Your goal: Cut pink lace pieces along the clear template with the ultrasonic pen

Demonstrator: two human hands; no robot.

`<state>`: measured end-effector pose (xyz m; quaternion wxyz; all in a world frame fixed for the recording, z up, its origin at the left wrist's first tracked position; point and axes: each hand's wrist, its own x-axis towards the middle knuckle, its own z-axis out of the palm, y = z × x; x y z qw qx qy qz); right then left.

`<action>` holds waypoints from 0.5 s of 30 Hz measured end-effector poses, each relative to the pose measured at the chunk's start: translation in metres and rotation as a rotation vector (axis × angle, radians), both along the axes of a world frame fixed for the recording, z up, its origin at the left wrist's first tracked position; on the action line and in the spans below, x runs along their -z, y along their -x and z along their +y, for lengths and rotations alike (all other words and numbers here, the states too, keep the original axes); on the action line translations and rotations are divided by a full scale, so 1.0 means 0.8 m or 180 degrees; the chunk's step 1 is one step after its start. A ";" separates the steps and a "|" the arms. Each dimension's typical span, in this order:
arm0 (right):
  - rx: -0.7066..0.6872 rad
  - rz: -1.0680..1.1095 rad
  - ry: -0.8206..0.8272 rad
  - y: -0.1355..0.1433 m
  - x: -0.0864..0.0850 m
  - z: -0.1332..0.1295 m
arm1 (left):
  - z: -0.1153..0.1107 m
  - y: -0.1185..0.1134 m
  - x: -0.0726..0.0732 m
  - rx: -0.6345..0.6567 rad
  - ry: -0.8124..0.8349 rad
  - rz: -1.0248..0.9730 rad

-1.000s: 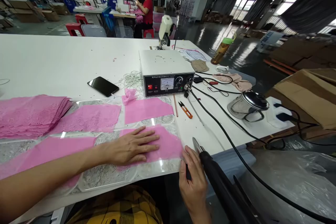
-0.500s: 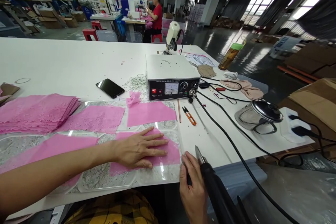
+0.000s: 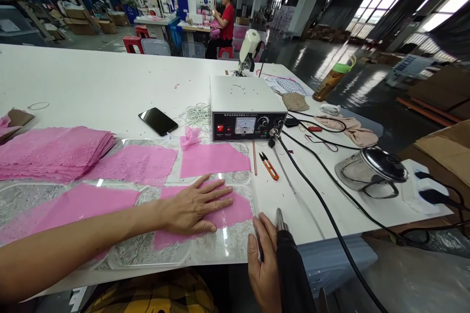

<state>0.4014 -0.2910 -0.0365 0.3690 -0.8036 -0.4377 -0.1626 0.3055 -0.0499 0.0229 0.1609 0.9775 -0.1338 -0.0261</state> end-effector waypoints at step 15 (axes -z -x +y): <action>0.0000 -0.0071 0.0118 -0.002 -0.002 -0.001 | 0.001 -0.010 -0.001 0.0229 -0.0028 -0.0134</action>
